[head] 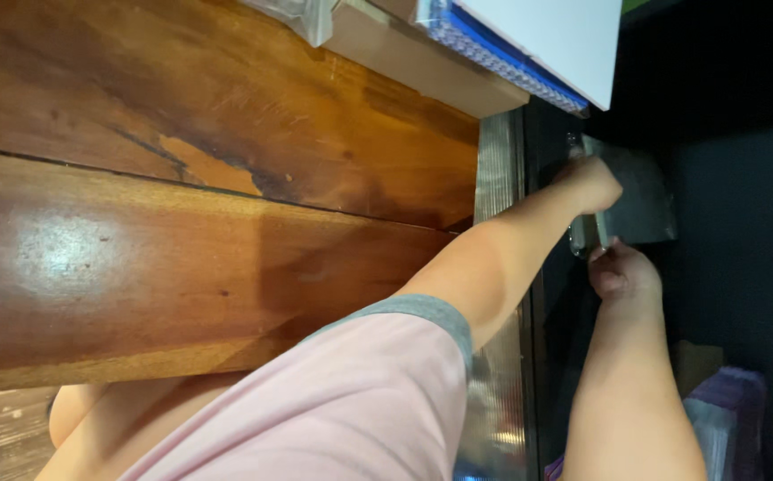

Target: The person organizes flat cardboard pieces and plastic-wrapped items on a black metal shelf. They repeatedly pick up and place cardboard pieces, then handle plastic-wrapped items, arranging them on the shelf.

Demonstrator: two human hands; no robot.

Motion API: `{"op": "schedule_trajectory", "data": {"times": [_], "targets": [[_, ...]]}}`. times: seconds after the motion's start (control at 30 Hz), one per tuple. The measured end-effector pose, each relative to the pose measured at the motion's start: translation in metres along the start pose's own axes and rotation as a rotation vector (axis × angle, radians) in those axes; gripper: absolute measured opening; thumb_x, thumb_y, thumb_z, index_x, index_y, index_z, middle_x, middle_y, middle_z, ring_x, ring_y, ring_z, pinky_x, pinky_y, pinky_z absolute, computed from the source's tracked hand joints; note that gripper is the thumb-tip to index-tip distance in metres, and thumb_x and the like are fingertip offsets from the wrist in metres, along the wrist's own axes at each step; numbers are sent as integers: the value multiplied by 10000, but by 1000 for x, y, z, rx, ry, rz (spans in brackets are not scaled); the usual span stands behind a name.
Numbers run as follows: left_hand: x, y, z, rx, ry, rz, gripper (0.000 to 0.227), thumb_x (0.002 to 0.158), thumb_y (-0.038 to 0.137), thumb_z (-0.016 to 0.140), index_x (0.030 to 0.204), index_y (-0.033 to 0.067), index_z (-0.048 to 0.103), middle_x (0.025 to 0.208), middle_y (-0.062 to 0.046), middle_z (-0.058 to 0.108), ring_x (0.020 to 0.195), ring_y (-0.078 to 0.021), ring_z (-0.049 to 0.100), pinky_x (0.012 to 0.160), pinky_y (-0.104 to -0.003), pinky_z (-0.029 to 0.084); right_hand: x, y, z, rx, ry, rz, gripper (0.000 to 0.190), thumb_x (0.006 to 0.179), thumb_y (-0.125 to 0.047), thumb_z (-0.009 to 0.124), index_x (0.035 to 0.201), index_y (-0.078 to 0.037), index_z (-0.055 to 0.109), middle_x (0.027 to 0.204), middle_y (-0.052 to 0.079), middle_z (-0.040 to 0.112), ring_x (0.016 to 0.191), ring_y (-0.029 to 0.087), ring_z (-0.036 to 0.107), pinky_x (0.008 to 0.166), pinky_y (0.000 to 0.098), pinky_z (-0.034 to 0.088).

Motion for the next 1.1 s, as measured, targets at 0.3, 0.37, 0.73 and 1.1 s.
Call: {"op": "schedule_trajectory", "data": {"times": [0.3,0.37,0.73,1.1], "targets": [[-12,-15,7,-124,-58,128,510,815,234,655,1256,-14,589,1294,-200,560,1144,-340,560,857,-415,469,-38,2,3,-444,57,-373,217,973,-108,729,1180,-62,683,1042,149,612,919,224,656,719,326,701],[-10,-20,11,-108,-63,190,705,816,300,684,1400,-28,462,1485,-229,406,1355,-378,407,1055,-469,397,-43,6,3,-421,67,-372,265,979,-93,712,1233,-45,654,1082,142,602,922,216,659,734,296,703],[-13,-17,15,461,-191,253,1043,849,396,695,1617,-31,134,1707,-232,126,1584,-418,185,1282,-447,287,-45,16,6,-546,74,-415,322,983,-126,695,1299,-106,637,1098,101,630,899,166,715,721,222,702],[-66,-8,3,209,49,118,419,775,234,630,1121,51,779,1140,-133,786,1173,-306,727,956,-413,618,-102,28,3,-365,-23,-614,495,1017,-85,694,1454,36,496,1352,235,503,1243,337,570,1010,444,552]]}}
Point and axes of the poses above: each hand's wrist, its own x-axis towards the middle knuckle, its own z-axis out of the palm, y = z × x, the point moved 2 cm from there along x, towards the middle knuckle
